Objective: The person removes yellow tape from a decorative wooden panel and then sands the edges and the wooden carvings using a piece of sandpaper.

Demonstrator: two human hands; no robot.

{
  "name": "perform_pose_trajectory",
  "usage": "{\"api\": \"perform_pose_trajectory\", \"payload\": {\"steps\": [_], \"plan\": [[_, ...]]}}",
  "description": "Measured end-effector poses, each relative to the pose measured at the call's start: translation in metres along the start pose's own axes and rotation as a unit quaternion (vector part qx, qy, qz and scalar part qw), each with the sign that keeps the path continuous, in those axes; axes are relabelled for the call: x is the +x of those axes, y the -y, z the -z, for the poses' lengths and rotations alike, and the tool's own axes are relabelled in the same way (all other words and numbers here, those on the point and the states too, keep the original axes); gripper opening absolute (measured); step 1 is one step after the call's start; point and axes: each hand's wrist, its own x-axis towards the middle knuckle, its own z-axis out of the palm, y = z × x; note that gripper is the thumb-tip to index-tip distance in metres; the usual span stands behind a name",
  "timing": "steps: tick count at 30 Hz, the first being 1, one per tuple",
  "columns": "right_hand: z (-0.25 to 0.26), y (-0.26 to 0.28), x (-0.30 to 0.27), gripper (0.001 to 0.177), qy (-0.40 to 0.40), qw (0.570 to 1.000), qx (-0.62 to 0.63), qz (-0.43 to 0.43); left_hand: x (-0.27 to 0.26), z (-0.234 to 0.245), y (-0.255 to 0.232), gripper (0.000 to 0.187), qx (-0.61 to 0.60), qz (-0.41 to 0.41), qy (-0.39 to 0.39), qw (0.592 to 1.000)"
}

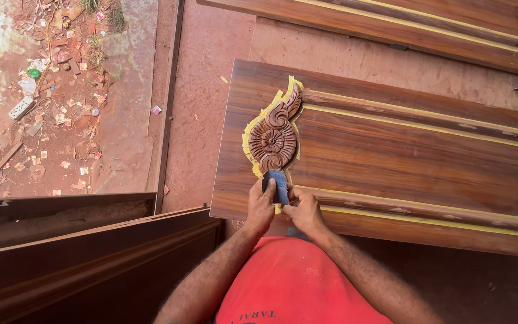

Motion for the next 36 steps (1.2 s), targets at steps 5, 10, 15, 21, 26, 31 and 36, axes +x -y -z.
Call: {"api": "perform_pose_trajectory", "payload": {"steps": [5, 10, 15, 21, 26, 31, 36], "plan": [[0.036, -0.016, 0.006, 0.025, 0.004, 1.0, -0.013, -0.014, 0.014, 0.0, -0.022, 0.019, 0.128, -0.046, -0.085, 0.987], [0.097, -0.033, 0.022, 0.025, -0.03, 0.996, -0.073, -0.044, 0.031, -0.027, -0.032, 0.025, 0.306, -0.12, -0.137, 0.934], [0.166, -0.044, 0.048, 0.025, -0.078, 0.995, -0.062, -0.019, 0.062, -0.05, -0.027, 0.032, 0.49, -0.16, -0.144, 0.845], [0.262, -0.064, 0.144, 0.021, -0.208, 0.922, -0.188, 0.266, 0.127, -0.064, -0.008, 0.035, 0.659, -0.209, -0.15, 0.707], [0.31, -0.037, 0.268, 0.011, -0.272, 0.842, -0.239, 0.4, 0.185, -0.072, 0.016, 0.017, 0.747, -0.205, -0.197, 0.601], [0.283, 0.004, 0.334, 0.017, -0.245, 0.791, -0.25, 0.502, 0.208, -0.085, 0.025, 0.017, 0.784, -0.265, -0.224, 0.514], [0.255, 0.018, 0.331, 0.012, -0.124, 0.858, -0.265, 0.422, 0.211, -0.098, 0.022, 0.018, 0.808, -0.26, -0.215, 0.484]]}}
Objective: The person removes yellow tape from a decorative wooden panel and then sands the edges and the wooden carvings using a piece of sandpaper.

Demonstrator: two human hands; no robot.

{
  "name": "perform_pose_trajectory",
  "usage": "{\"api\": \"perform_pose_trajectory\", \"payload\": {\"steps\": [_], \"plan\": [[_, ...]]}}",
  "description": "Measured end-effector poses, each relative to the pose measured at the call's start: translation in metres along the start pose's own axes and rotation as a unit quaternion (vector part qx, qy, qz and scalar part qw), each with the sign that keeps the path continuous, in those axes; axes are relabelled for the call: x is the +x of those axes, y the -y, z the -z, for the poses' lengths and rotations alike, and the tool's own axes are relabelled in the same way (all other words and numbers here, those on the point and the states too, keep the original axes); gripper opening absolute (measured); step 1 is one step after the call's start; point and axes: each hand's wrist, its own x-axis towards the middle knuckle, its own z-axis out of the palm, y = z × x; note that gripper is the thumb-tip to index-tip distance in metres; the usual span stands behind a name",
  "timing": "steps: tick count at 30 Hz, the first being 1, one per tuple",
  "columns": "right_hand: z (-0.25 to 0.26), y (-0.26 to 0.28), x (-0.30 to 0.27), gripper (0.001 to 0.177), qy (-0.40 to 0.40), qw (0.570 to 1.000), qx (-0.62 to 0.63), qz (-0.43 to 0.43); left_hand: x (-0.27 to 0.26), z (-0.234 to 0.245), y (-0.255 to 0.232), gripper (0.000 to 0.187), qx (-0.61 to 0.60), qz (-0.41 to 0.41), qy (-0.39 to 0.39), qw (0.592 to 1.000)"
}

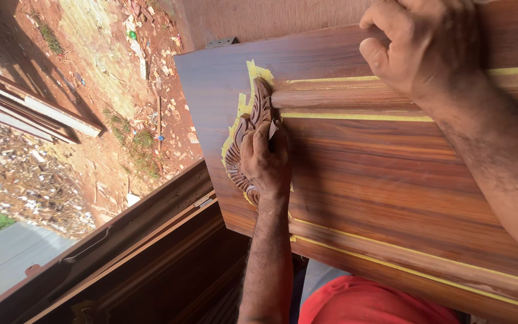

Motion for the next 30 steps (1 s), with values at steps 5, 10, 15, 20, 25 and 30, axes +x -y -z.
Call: {"api": "perform_pose_trajectory", "payload": {"steps": [5, 10, 15, 20, 25, 30], "plan": [[0.018, 0.008, -0.002, 0.018, 0.032, 0.999, -0.002, -0.015, 0.006, 0.002, -0.007, 0.013, 0.003, -0.004, -0.007, 1.0], [0.026, 0.012, -0.002, 0.033, 0.05, 0.997, -0.055, -0.012, 0.008, -0.003, -0.009, 0.013, -0.014, -0.007, -0.011, 1.0], [0.026, 0.013, 0.001, 0.04, 0.075, 0.996, -0.043, -0.034, 0.007, -0.004, -0.007, 0.012, -0.032, 0.051, 0.002, 0.998], [0.022, 0.011, 0.001, 0.039, 0.057, 0.998, -0.03, -0.025, 0.006, -0.003, 0.0, 0.02, -0.026, 0.049, 0.01, 0.998], [0.027, 0.01, 0.003, 0.041, 0.057, 0.997, -0.042, -0.032, 0.011, -0.005, 0.002, 0.032, -0.025, 0.06, 0.031, 0.997], [0.028, 0.019, 0.001, 0.04, 0.076, 0.996, -0.025, -0.035, 0.002, 0.001, 0.005, 0.034, -0.028, 0.066, 0.027, 0.997]]}}
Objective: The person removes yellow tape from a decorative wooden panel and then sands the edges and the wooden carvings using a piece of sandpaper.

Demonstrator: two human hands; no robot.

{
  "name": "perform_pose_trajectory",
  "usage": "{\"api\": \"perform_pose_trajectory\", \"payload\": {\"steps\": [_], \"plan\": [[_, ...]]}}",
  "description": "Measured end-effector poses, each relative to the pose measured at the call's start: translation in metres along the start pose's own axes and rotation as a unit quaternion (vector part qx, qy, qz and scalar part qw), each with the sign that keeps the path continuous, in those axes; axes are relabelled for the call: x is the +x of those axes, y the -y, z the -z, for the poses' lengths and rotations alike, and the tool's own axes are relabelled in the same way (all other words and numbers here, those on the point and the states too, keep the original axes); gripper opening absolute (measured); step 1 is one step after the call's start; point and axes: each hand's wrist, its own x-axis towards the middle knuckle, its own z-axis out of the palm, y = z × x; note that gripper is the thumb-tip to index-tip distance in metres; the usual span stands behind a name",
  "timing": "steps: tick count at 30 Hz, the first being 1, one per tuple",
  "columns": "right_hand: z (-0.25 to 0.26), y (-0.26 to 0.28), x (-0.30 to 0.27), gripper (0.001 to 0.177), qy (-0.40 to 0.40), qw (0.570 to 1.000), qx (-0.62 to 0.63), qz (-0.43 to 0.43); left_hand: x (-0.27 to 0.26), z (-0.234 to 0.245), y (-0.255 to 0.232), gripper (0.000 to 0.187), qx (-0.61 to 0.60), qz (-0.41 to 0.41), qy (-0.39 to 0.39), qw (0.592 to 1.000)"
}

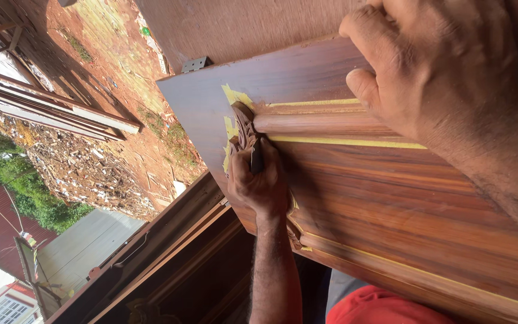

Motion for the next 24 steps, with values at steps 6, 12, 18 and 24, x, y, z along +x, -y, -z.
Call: {"api": "perform_pose_trajectory", "payload": {"steps": [6, 12, 18, 24], "plan": [[0.002, -0.002, 0.003, 0.043, -0.028, 1.0, 0.003, 0.001, 0.009, -0.001, -0.001, 0.036, -0.028, 0.012, 0.01, 0.999], [-0.003, -0.005, 0.002, 0.035, -0.017, 0.999, -0.029, -0.003, 0.016, 0.0, 0.002, 0.033, -0.125, 0.105, 0.031, 0.986], [-0.006, -0.005, 0.002, 0.037, -0.062, 0.997, -0.047, 0.006, 0.032, 0.009, -0.008, 0.021, -0.087, 0.165, 0.097, 0.978], [-0.005, -0.001, 0.003, 0.038, -0.027, 0.999, -0.019, -0.01, 0.04, 0.018, -0.003, 0.013, -0.111, 0.16, 0.143, 0.97]]}}
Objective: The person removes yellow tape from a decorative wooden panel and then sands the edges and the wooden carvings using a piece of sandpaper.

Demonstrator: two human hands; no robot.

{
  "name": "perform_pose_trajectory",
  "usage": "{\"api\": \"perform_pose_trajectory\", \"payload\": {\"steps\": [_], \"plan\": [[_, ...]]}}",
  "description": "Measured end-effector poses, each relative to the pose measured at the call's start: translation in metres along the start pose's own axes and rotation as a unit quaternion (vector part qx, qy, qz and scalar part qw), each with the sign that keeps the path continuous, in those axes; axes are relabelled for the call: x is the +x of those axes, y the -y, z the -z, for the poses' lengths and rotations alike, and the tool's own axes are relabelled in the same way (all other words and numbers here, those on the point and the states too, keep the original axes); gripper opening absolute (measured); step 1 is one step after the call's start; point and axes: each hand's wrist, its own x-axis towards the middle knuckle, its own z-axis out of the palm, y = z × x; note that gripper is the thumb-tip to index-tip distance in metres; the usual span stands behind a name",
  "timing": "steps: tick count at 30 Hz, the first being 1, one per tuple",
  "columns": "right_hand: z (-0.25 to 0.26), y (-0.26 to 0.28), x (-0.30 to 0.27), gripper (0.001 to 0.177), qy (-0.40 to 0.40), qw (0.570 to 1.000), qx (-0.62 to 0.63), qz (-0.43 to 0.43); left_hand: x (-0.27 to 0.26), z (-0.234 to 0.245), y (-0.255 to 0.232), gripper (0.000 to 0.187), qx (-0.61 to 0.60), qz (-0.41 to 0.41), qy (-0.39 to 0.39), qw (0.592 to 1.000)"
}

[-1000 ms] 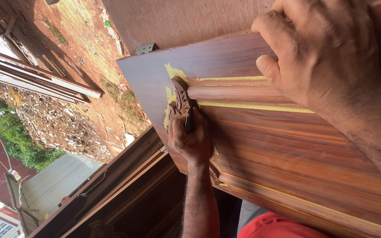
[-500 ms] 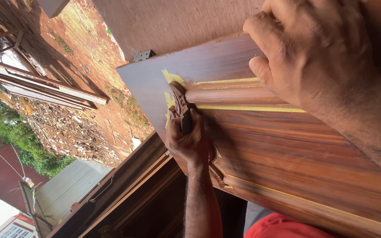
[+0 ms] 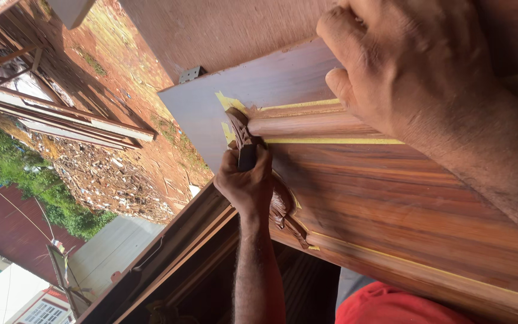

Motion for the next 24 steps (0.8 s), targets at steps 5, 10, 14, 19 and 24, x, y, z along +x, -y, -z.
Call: {"api": "perform_pose_trajectory", "payload": {"steps": [5, 10, 14, 19, 24], "plan": [[0.003, -0.004, 0.002, 0.041, -0.019, 1.0, 0.022, 0.001, 0.001, 0.003, 0.012, 0.013, -0.085, 0.015, 0.032, 0.996], [-0.002, -0.007, 0.001, 0.036, -0.041, 0.999, -0.006, -0.003, 0.009, -0.002, 0.007, 0.013, -0.097, -0.021, 0.021, 0.995], [-0.009, 0.011, -0.012, 0.04, -0.039, 0.998, 0.043, 0.016, -0.011, 0.014, 0.014, 0.012, -0.107, 0.002, 0.032, 0.994], [-0.003, -0.002, -0.001, 0.044, -0.068, 0.998, -0.012, 0.01, 0.014, 0.0, 0.016, 0.012, -0.095, -0.019, 0.032, 0.995], [-0.003, 0.001, -0.004, 0.041, 0.005, 1.0, -0.024, -0.015, 0.0, 0.005, 0.02, 0.012, -0.107, -0.036, 0.023, 0.993]]}}
